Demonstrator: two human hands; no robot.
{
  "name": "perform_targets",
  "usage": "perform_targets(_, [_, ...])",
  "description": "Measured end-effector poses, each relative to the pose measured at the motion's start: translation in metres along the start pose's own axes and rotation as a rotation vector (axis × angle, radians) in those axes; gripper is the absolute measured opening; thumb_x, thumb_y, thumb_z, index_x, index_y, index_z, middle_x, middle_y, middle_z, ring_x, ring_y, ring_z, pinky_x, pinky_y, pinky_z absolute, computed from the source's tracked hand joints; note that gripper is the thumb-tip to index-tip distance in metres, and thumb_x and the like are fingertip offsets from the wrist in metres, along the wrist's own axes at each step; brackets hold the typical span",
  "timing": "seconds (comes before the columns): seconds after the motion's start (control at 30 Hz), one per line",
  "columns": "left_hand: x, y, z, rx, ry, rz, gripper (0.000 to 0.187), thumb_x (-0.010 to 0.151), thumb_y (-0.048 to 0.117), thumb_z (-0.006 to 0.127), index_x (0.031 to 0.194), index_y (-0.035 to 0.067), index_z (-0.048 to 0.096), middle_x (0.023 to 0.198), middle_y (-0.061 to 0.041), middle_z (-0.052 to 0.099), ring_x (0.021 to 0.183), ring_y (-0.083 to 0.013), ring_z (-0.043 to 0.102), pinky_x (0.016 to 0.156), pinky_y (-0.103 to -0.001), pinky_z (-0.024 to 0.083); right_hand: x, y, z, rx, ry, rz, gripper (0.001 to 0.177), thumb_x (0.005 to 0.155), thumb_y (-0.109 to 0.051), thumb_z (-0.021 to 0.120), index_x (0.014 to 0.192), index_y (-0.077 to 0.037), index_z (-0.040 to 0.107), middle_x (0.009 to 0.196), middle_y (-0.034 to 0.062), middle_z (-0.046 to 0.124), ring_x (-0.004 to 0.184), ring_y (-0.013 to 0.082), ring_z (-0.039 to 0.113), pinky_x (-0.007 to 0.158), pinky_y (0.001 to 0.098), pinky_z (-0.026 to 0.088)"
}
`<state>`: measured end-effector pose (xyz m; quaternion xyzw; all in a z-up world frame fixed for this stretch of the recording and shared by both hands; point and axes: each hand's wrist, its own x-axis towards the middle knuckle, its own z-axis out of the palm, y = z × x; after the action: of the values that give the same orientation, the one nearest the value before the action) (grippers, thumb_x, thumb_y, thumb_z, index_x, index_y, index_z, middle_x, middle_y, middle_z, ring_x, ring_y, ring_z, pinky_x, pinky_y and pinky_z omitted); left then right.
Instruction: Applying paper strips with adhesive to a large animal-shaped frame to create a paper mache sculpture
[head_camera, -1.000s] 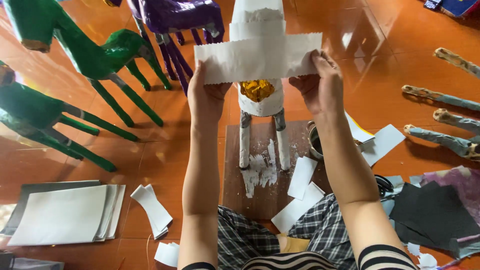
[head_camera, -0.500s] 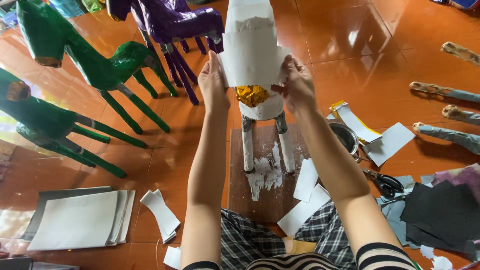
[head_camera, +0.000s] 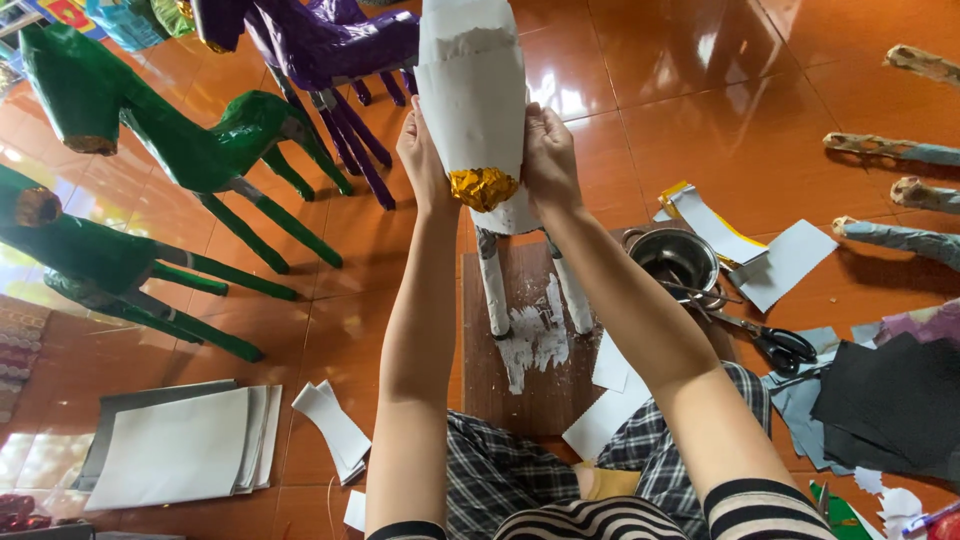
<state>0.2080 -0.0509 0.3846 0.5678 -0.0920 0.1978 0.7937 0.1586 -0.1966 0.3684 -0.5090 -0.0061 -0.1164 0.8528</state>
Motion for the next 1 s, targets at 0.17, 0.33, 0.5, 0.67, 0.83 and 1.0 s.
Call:
perform_targets(0.17, [0.012,-0.023,-0.011,-0.02,-0.001,-0.054,0.035,0.11,0.037,0.058,0.096,0.005,0.064,0.073,0.0,0.056,0.062,-0.0067,0.047,0.057,-0.025,0.042,0.003,0.005,0.004,-0.134,0.07,-0.091,0.037,0.115,-0.041,0.042,0.105,-0.009,0.059,0.091,0.0005,0.056,0.078,0.0091,0.05,0.072,0.0315,0.047])
perform_targets(0.33, [0.003,-0.01,-0.007,-0.063,-0.032,-0.096,0.029,0.111,0.03,0.056,0.106,0.002,0.064,0.084,-0.004,0.06,0.072,-0.0091,0.052,0.065,-0.026,0.048,0.001,0.007,0.005,-0.182,0.098,-0.144,0.038,0.115,-0.041,0.042,0.101,-0.01,0.057,0.086,-0.0008,0.054,0.075,0.0084,0.048,0.069,0.0318,0.045])
perform_targets(0.5, [0.004,-0.009,-0.01,0.0,-0.025,-0.128,0.029,0.108,0.027,0.058,0.113,-0.001,0.065,0.089,-0.008,0.064,0.074,-0.0121,0.058,0.067,-0.027,0.053,0.005,0.006,0.007,-0.221,0.126,-0.049,0.035,0.116,-0.038,0.039,0.104,-0.011,0.058,0.087,-0.001,0.055,0.073,0.0095,0.051,0.065,0.0305,0.048])
perform_targets(0.67, [-0.008,0.01,-0.002,0.097,-0.14,-0.006,0.017,0.106,0.013,0.054,0.101,0.005,0.068,0.089,-0.007,0.071,0.074,-0.0136,0.065,0.067,-0.028,0.057,0.007,0.004,0.009,-0.23,0.147,-0.027,0.034,0.111,-0.027,0.04,0.114,-0.004,0.065,0.103,0.0106,0.07,0.089,0.0187,0.064,0.082,0.0376,0.056])
perform_targets(0.83, [-0.023,0.012,0.014,0.136,-0.186,-0.059,0.016,0.106,0.011,0.055,0.103,0.004,0.069,0.089,-0.007,0.072,0.074,-0.0132,0.065,0.067,-0.027,0.058,0.012,0.007,0.008,-0.157,0.166,-0.049,0.035,0.107,-0.036,0.048,0.093,-0.006,0.059,0.083,0.0024,0.058,0.074,0.0123,0.051,0.067,0.0333,0.047])
perform_targets(1.0, [-0.022,0.013,0.008,0.209,-0.195,-0.08,0.016,0.106,0.01,0.055,0.105,0.004,0.069,0.09,-0.007,0.073,0.074,-0.0125,0.065,0.067,-0.026,0.058,0.004,-0.006,0.014,-0.099,0.128,-0.009,0.031,0.106,-0.034,0.046,0.092,-0.007,0.053,0.084,0.0038,0.055,0.074,0.0136,0.049,0.066,0.0348,0.047])
